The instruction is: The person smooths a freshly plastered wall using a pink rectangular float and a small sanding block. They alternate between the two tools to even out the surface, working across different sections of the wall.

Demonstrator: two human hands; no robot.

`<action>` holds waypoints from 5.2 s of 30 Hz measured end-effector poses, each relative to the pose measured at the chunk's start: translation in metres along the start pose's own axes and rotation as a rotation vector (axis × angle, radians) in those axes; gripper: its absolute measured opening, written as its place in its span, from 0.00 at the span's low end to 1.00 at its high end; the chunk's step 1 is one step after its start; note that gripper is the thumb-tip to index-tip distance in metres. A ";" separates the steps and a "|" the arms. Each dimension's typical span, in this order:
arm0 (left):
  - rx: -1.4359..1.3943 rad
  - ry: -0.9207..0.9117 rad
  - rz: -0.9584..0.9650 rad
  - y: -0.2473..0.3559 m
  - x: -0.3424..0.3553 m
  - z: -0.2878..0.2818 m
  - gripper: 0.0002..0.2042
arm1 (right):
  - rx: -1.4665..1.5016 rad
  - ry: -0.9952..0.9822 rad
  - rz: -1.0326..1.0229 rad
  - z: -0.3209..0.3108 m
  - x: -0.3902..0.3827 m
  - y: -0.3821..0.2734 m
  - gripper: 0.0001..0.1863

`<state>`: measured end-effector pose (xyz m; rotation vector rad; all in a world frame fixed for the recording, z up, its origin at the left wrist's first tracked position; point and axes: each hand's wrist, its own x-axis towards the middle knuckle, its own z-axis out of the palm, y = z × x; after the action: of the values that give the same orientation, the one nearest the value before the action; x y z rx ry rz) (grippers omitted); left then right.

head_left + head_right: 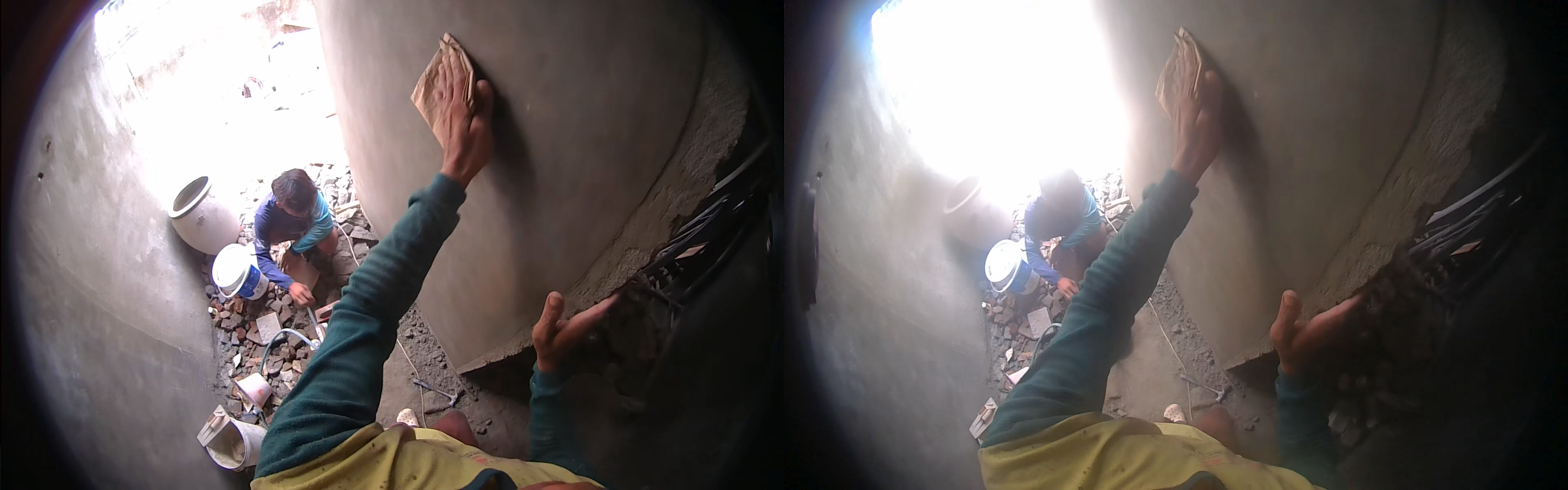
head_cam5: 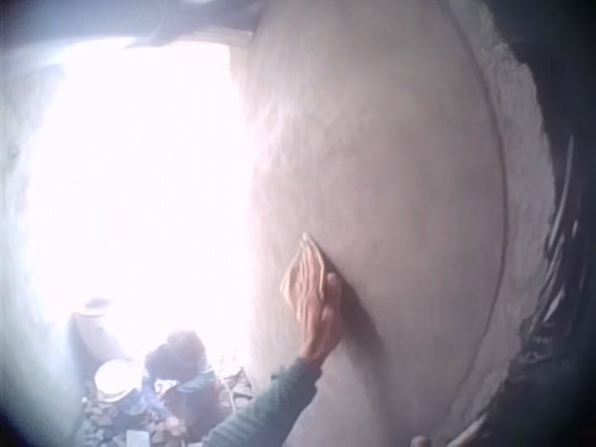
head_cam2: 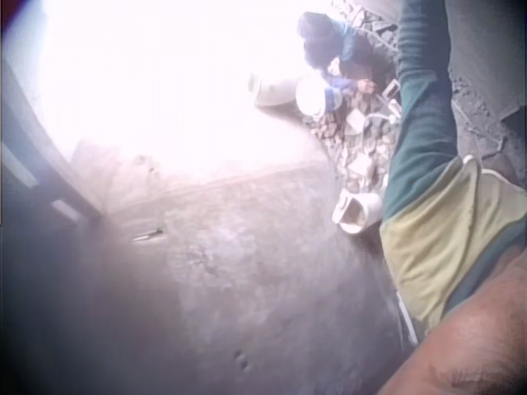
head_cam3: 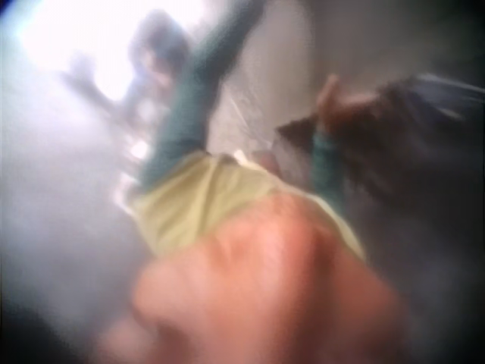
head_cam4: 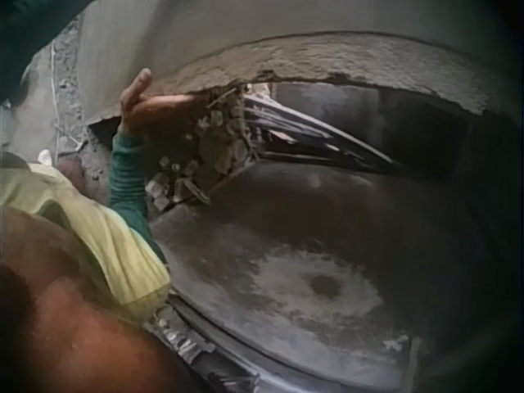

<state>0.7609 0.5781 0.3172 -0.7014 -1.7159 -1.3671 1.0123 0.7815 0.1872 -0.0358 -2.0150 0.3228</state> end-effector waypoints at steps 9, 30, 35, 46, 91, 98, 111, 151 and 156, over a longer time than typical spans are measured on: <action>0.099 0.037 0.217 0.014 -0.010 0.004 0.37 | -0.037 -0.058 0.060 -0.004 -0.010 0.004 0.54; 0.120 0.075 0.143 -0.048 -0.006 0.005 0.35 | 0.059 0.031 -0.021 0.004 -0.009 0.012 0.55; 0.266 0.059 0.251 -0.005 -0.044 0.037 0.39 | 0.090 0.050 0.015 0.009 -0.011 0.013 0.55; 0.089 0.235 0.167 -0.054 0.115 -0.013 0.32 | 0.162 0.038 0.076 0.020 -0.027 0.030 0.57; 0.050 0.201 0.445 0.012 0.160 -0.005 0.36 | -0.009 -0.023 0.029 -0.005 -0.018 0.017 0.56; 0.308 -0.050 0.471 0.037 -0.002 0.020 0.40 | 0.239 -0.101 0.207 -0.002 -0.010 -0.006 0.58; 0.256 -0.044 0.515 0.152 0.024 0.033 0.37 | 0.009 -0.128 0.089 0.000 -0.023 0.002 0.55; 0.380 -0.035 0.418 0.173 0.081 0.033 0.33 | 0.067 0.020 -0.128 0.010 -0.017 0.003 0.47; 0.155 0.044 0.616 0.235 0.163 0.010 0.34 | 0.152 -0.015 -0.092 -0.001 -0.008 -0.007 0.47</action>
<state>0.8670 0.6380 0.5761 -0.9965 -1.3858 -0.8061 1.0181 0.7733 0.1823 0.1544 -1.9943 0.4178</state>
